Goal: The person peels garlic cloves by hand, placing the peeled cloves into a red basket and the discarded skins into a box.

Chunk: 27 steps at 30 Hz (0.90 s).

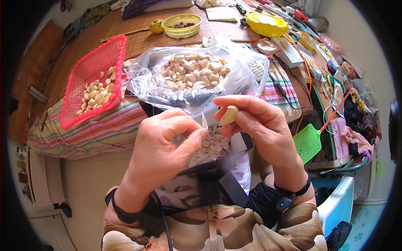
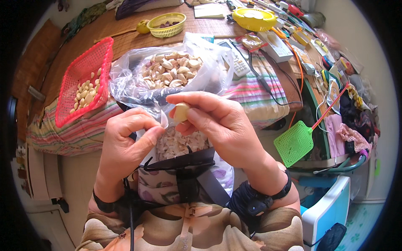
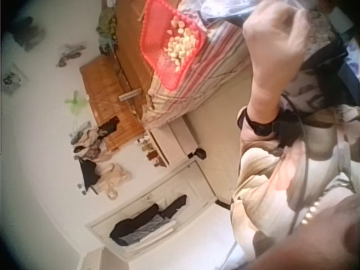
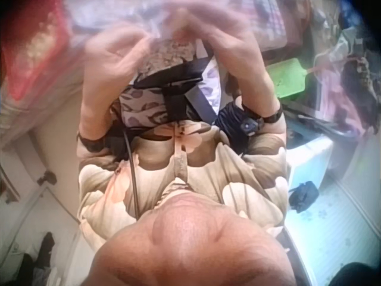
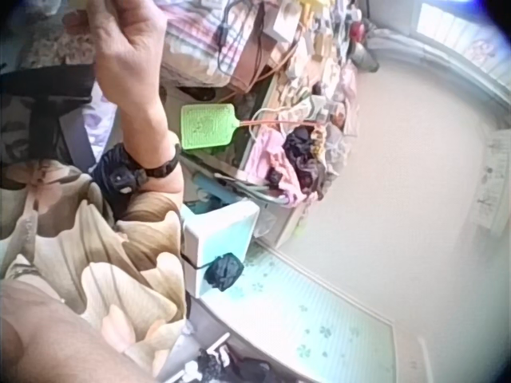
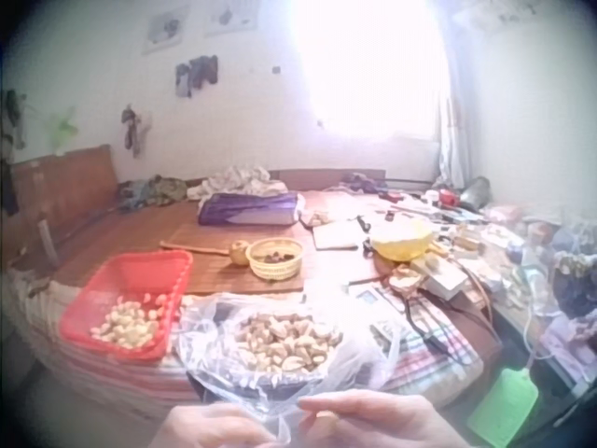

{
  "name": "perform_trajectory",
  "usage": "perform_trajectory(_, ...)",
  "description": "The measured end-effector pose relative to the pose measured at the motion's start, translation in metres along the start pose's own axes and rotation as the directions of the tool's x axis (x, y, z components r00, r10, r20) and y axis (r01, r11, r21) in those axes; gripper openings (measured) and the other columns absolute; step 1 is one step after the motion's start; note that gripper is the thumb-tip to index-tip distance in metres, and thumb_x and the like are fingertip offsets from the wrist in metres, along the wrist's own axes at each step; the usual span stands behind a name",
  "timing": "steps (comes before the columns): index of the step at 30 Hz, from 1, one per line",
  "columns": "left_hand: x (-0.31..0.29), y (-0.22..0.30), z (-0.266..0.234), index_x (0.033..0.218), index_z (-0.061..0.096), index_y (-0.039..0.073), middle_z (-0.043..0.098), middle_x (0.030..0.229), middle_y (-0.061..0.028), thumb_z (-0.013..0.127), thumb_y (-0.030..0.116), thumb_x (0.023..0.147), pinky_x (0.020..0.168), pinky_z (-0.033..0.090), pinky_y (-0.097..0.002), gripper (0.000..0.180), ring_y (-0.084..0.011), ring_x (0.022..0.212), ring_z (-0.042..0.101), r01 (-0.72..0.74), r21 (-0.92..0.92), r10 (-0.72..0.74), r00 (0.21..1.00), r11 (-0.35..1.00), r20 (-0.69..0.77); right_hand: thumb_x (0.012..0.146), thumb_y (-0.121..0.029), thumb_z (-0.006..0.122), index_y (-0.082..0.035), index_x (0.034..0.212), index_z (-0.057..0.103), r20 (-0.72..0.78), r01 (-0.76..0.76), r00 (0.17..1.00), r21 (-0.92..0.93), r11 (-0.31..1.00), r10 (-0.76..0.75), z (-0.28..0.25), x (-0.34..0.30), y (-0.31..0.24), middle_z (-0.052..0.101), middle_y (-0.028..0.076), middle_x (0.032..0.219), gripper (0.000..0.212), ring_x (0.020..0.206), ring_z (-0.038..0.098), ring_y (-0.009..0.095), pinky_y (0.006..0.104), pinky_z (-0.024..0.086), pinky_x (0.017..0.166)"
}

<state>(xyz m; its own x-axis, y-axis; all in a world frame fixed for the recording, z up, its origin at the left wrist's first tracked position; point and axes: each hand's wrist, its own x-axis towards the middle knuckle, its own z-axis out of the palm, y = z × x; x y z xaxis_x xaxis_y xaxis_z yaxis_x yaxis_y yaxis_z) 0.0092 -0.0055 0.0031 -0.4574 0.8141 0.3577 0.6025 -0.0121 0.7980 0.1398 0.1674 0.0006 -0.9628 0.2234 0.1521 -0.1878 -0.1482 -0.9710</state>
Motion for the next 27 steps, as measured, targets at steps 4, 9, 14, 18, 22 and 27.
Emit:
perform_trajectory(4,-0.001,0.004,-0.003,0.071,0.062,-0.002,0.058,0.069,-0.0059,0.073,0.001,0.077,0.060,0.042,-0.0239,0.012,-0.0107,0.065,0.054,0.039,0.057,-0.039,0.999,0.998,-0.004,0.097,-0.006,0.052,0.002,0.120,0.056,-0.081,0.025,0.996,-0.036,0.999,-0.028,0.010,0.001,0.002,0.066,0.010,0.100,0.024,0.092,0.065,0.013,0.0261,0.054,0.078)
perform_trajectory(9,-0.002,0.001,-0.001,0.081,0.065,0.001,0.059,0.079,-0.0027,0.073,0.003,0.078,0.059,0.042,-0.0211,0.008,-0.0082,0.069,0.054,0.115,-0.121,-0.114,0.993,0.986,0.017,0.096,-0.003,0.054,0.002,0.117,0.055,-0.098,0.019,0.995,-0.012,1.000,-0.020,0.011,-0.001,0.005,0.065,0.009,0.099,0.022,0.090,0.064,0.012,0.0248,0.054,0.075)
perform_trajectory(14,-0.002,-0.001,-0.003,0.095,0.067,-0.002,0.059,0.089,-0.0043,0.068,0.004,0.086,0.063,0.048,-0.0198,0.011,-0.0079,0.074,0.057,0.117,-0.216,-0.098,0.991,0.969,0.096,0.096,-0.005,0.055,-0.001,0.109,0.060,-0.080,0.038,0.996,-0.087,0.995,-0.045,0.013,-0.002,0.006,0.062,0.002,0.097,0.014,0.088,0.059,0.006,0.0213,0.053,0.074)
perform_trajectory(18,-0.002,0.001,-0.003,0.098,0.065,-0.006,0.060,0.092,-0.0063,0.064,0.006,0.090,0.068,0.053,-0.0222,0.014,-0.0098,0.077,0.059,0.226,-0.365,-0.180,0.971,0.903,0.154,0.095,-0.001,0.054,0.001,0.107,0.063,-0.063,0.066,0.995,-0.214,0.975,-0.082,0.015,-0.005,0.003,0.063,0.003,0.093,0.014,0.084,0.060,0.007,0.0209,0.052,0.072)
perform_trajectory(22,-0.003,0.002,-0.004,0.096,0.065,-0.006,0.060,0.092,-0.0067,0.064,0.006,0.090,0.067,0.053,-0.0224,0.014,-0.0098,0.078,0.060,0.281,-0.454,-0.224,0.959,0.846,0.175,0.092,0.004,0.056,0.003,0.106,0.064,0.009,0.213,0.973,-0.407,0.888,-0.230,0.012,-0.001,0.008,0.063,0.005,0.092,0.016,0.082,0.061,0.009,0.0216,0.051,0.070)
perform_trajectory(27,-0.002,-0.003,-0.005,0.093,0.062,-0.005,0.060,0.090,-0.0061,0.061,0.005,0.092,0.067,0.047,-0.0213,0.009,-0.0087,0.075,0.057,0.254,-0.408,-0.181,0.961,0.877,0.209,0.088,0.006,0.059,0.003,0.103,0.065,0.089,0.292,0.952,-0.552,0.781,-0.293,0.014,0.001,-0.001,0.062,0.006,0.091,0.016,0.081,0.060,0.011,0.0234,0.050,0.069)
